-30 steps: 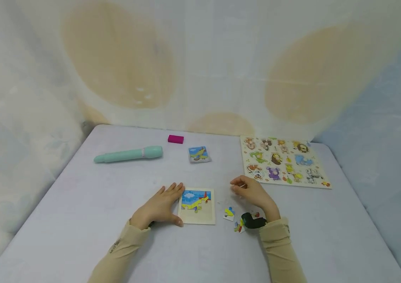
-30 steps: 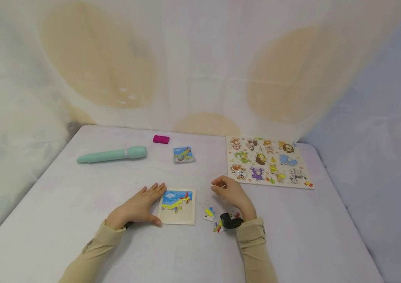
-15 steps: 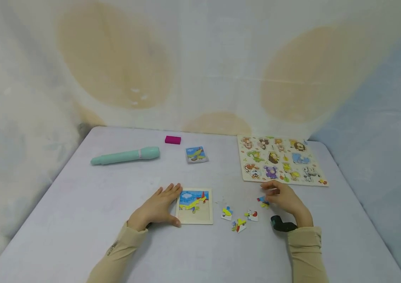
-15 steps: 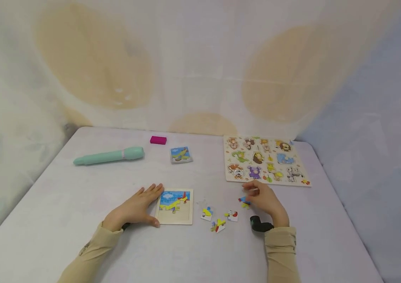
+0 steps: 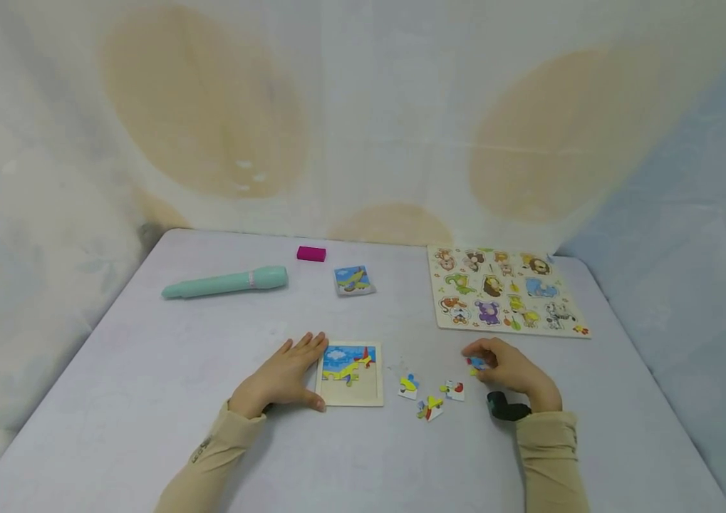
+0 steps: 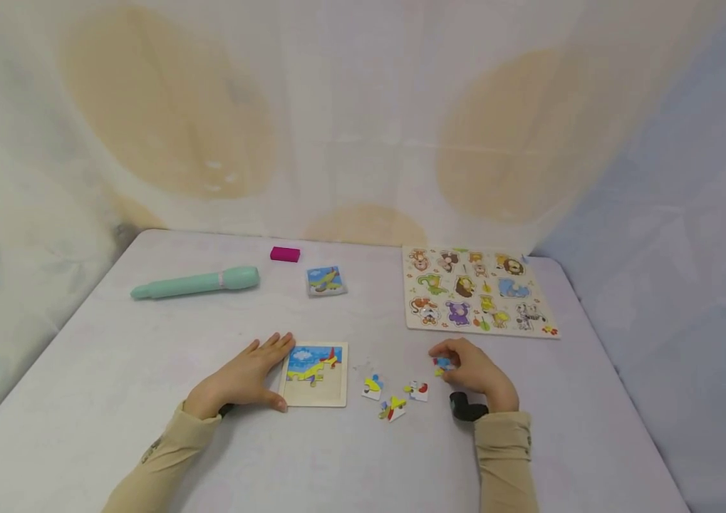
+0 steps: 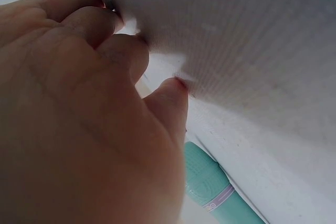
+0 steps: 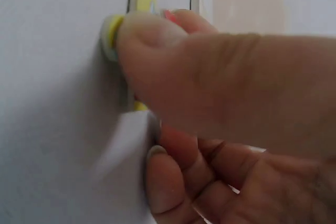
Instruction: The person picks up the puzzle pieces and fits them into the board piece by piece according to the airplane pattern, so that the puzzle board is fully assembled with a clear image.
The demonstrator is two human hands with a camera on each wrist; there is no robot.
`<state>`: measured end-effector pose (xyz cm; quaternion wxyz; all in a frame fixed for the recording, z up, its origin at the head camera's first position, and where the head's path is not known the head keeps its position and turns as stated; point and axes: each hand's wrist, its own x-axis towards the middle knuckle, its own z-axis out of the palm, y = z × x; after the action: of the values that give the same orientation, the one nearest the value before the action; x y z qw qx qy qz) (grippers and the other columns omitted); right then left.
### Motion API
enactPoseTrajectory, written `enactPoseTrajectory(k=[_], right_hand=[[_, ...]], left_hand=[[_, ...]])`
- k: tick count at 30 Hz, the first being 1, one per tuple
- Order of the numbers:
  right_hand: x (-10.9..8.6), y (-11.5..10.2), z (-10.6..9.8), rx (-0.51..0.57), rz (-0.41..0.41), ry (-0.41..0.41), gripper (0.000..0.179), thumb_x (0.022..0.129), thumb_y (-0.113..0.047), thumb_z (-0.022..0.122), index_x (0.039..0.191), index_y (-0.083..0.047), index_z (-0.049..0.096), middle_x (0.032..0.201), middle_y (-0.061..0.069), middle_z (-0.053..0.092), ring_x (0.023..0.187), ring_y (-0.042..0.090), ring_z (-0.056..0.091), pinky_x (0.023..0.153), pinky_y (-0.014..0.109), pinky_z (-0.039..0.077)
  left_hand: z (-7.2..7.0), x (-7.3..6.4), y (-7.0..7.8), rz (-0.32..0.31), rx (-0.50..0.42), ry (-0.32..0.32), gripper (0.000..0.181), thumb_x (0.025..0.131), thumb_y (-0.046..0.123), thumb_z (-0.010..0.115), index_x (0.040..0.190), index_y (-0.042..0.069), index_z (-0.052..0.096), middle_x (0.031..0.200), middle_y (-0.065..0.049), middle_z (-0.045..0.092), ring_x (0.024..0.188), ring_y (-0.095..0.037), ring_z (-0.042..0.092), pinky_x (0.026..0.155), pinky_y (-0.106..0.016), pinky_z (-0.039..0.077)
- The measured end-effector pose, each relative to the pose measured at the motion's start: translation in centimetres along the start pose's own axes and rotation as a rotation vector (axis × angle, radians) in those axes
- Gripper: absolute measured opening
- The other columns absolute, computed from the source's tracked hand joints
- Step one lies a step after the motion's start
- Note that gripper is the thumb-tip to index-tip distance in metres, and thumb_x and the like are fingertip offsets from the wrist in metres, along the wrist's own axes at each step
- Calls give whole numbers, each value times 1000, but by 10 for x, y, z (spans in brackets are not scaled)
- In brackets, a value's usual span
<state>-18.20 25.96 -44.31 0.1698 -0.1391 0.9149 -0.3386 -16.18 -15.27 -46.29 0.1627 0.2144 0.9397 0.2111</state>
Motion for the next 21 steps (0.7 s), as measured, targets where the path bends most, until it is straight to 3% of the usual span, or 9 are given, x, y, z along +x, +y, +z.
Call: enactPoseTrajectory(k=[5, 9, 13, 21], right_hand=[[-1, -3, -3, -22, 88, 32, 26, 80, -2, 70, 105, -4, 63, 97, 11, 61, 82, 20, 50, 70, 31, 42], [6, -12, -3, 44, 126, 92, 15, 87, -8, 66, 100, -3, 61, 89, 9, 58, 77, 18, 53, 65, 29, 44], [23, -27, 5, 149, 69, 84, 13, 91, -12, 64, 96, -1, 61, 91, 10, 62, 79, 15, 56, 67, 28, 49], [57, -71, 42, 228, -74, -15, 15, 91, -13, 65, 98, 0, 63, 86, 10, 65, 73, 14, 58, 65, 29, 52]], left_hand=[[2, 1, -2, 3, 4, 3, 111, 67, 44, 86, 153, 6, 27, 162, -9, 22, 151, -30, 15, 122, -55, 10], [2, 0, -2, -4, -2, 4, 110, 67, 43, 86, 153, 6, 27, 162, -9, 22, 151, -30, 15, 122, -55, 10], [2, 0, -1, -13, -11, 7, 110, 67, 42, 86, 153, 6, 27, 162, -9, 22, 151, -30, 15, 122, -55, 10], [3, 4, 3, 2, -11, 8, 110, 66, 43, 86, 152, 7, 28, 161, -8, 23, 151, -29, 16, 123, -53, 9]])
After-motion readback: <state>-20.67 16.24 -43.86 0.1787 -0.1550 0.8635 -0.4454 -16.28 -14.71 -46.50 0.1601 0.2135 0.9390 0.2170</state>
